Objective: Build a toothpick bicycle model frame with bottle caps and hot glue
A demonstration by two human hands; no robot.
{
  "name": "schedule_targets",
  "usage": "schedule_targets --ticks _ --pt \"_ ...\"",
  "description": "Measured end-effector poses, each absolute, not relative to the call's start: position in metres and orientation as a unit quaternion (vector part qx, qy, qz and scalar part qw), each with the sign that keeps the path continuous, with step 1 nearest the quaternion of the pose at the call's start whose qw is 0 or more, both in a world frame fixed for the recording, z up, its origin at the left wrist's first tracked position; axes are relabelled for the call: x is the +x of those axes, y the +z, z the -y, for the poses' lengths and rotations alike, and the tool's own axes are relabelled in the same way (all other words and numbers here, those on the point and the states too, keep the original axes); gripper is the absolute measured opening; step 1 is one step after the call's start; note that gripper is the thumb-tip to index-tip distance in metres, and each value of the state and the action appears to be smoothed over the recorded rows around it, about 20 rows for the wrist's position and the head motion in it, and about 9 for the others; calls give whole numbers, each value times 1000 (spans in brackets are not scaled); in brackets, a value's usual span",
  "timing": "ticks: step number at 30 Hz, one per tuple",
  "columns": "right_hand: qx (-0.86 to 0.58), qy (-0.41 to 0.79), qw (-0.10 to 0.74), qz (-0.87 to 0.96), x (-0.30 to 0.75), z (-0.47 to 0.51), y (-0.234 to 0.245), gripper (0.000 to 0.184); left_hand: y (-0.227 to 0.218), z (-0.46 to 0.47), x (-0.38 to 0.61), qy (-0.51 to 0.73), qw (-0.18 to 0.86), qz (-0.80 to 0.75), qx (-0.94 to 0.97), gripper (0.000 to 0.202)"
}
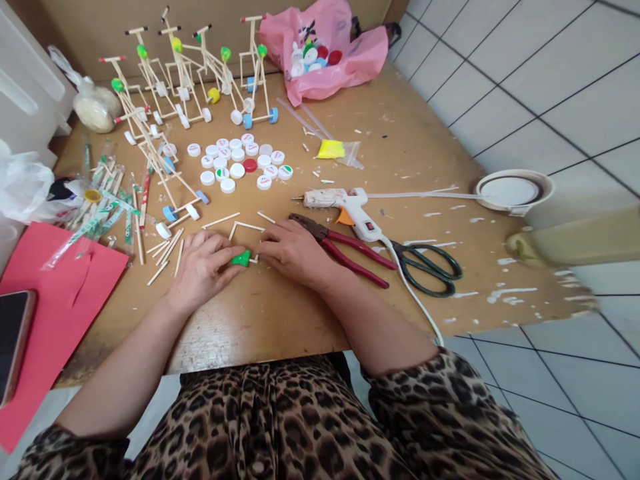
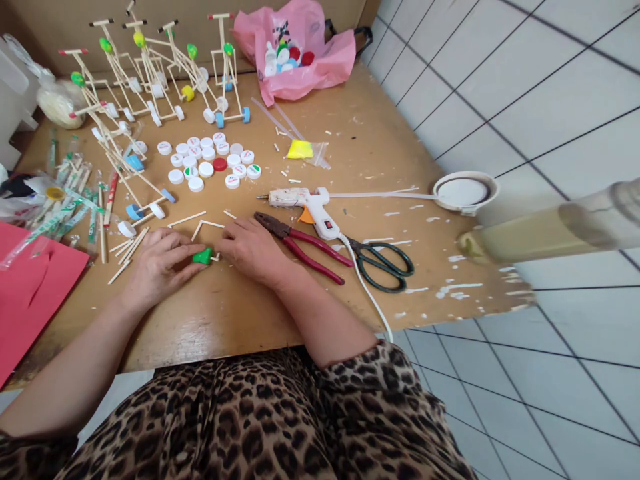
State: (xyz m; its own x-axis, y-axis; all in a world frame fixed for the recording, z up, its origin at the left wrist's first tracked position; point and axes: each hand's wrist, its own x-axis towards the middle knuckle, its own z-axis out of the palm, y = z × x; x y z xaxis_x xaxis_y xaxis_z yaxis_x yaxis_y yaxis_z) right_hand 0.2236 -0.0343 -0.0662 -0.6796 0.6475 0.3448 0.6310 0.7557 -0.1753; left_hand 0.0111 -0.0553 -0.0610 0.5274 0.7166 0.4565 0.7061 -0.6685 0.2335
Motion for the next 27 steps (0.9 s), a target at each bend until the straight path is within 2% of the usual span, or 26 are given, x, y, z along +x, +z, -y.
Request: schedule_targets --ticks 8,12,15,21,25,27 --pt "-352 14 180 918 224 36 -63 25 -61 55 11 269 4 -403 875 16" --pt "-351 20 185 918 223 38 -62 22 -60 57 9 279 20 -402 872 25" --pt "-349 45 198 915 225 38 -61 23 -58 58 7 297 38 -401 866 30" --pt "-363 98 246 893 230 34 -61 25 -59 55 5 335 93 -404 846 26" --pt "-369 94 267 885 227 38 -59 22 -59 54 6 336 110 -412 840 27" --pt "-379 68 272 882 222 41 -59 27 -59 55 6 330 114 -420 837 28"
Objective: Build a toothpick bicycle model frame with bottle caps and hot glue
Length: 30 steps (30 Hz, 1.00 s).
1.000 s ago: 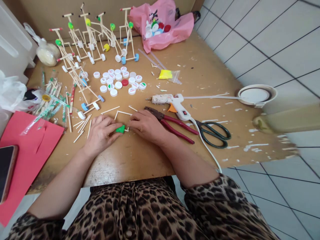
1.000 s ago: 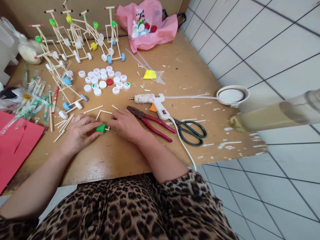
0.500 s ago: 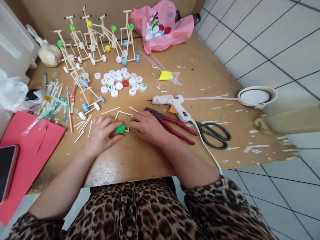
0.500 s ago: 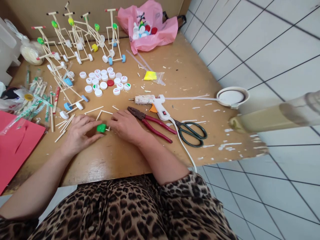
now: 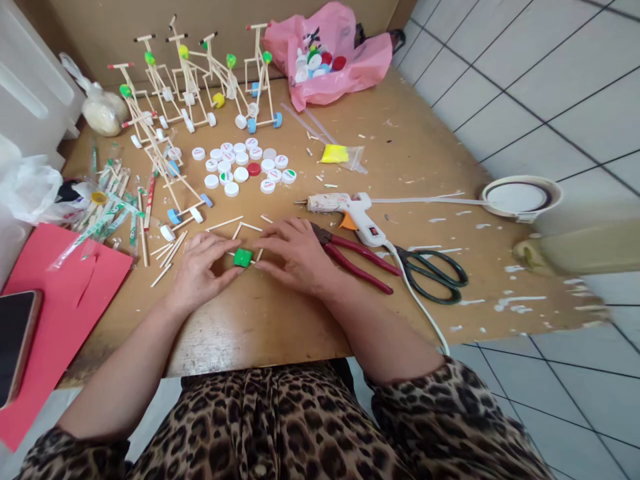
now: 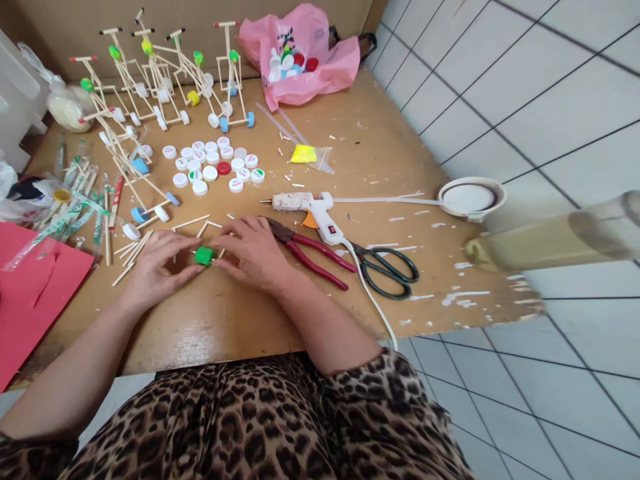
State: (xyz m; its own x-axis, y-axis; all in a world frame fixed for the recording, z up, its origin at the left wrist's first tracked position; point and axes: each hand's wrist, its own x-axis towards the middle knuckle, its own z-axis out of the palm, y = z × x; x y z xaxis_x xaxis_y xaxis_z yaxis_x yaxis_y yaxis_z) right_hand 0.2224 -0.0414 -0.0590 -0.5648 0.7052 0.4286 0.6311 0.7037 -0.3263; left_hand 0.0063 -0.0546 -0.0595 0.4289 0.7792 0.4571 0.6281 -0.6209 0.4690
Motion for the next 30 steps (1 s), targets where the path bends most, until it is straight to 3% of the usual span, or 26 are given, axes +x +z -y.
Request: schedule_targets --ticks 6,15,23,30 --pt "-429 -8 248 869 201 50 -61 36 -60 55 6 332 125 -422 835 32" --pt "-438 -10 230 869 192 52 -61 25 -56 57 8 360 147 -416 822 37" --pt "-434 -4 241 868 192 49 -65 25 -53 53 -3 495 36 -511 702 41" --pt "-477 45 296 826 207 42 -61 31 -54 51 -2 489 30 -507 709 21"
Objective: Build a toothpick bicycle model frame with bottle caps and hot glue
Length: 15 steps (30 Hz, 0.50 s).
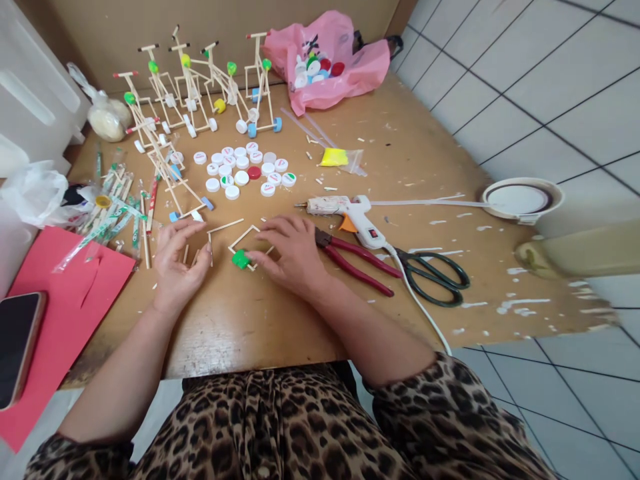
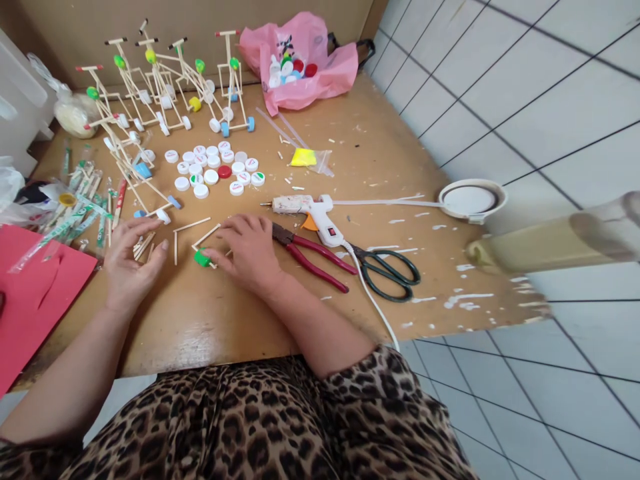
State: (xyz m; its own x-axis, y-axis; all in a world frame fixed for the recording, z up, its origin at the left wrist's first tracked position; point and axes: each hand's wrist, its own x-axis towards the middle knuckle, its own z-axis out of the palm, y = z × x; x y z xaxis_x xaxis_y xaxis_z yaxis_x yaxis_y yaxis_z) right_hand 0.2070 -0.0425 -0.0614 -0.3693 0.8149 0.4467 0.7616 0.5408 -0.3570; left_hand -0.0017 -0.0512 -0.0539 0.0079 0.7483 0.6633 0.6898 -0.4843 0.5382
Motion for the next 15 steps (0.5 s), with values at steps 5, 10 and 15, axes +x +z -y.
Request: schedule_targets --ticks 5,10,15 --pt "-525 76 318 786 225 33 -56 24 -55 50 -4 450 34 -492 745 19" --pt "-531 106 312 781 228 31 -53 27 -52 51 -6 383 77 -495 776 27" --pt "-543 147 267 782 221 37 -50 34 -56 52 -8 351 95 -487 794 22"
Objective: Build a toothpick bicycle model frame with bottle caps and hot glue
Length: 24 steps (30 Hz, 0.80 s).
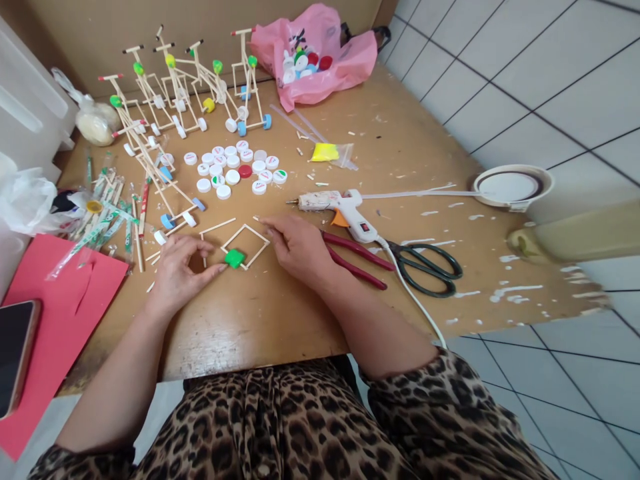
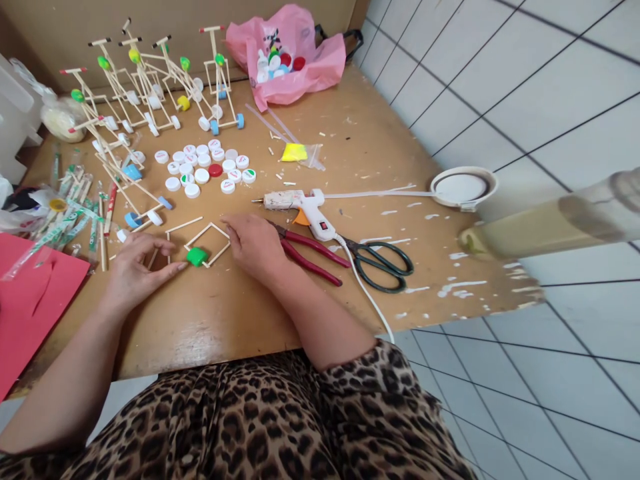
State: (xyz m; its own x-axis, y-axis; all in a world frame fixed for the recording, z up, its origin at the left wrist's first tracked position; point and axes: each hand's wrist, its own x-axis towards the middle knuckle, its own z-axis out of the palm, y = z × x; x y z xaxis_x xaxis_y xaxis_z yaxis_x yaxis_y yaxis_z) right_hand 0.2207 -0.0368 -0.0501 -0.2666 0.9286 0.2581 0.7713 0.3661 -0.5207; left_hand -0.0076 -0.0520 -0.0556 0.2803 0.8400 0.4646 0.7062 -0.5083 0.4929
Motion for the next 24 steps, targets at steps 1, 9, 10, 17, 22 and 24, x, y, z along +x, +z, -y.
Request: schedule_targets --ticks 1,9,10,17,22,24 --pt "-552 152 252 780 220 38 -49 35 -57 52 -8 346 97 -485 798 22" --pt "-592 152 150 777 215 39 -47 41 -61 52 -3 304 102 -486 813 24" --pt "-591 153 146 778 215 39 -48 41 -61 52 -3 303 100 -486 813 23" --pt "-585 160 147 781 214 39 -49 41 -64 52 -4 326 75 -491 804 19" --pt "-592 172 134 776 213 39 -45 41 -64 52 -3 337 68 -497 797 16" --pt "-595 169 132 775 213 39 -45 41 -63 52 -2 338 70 -491 800 14"
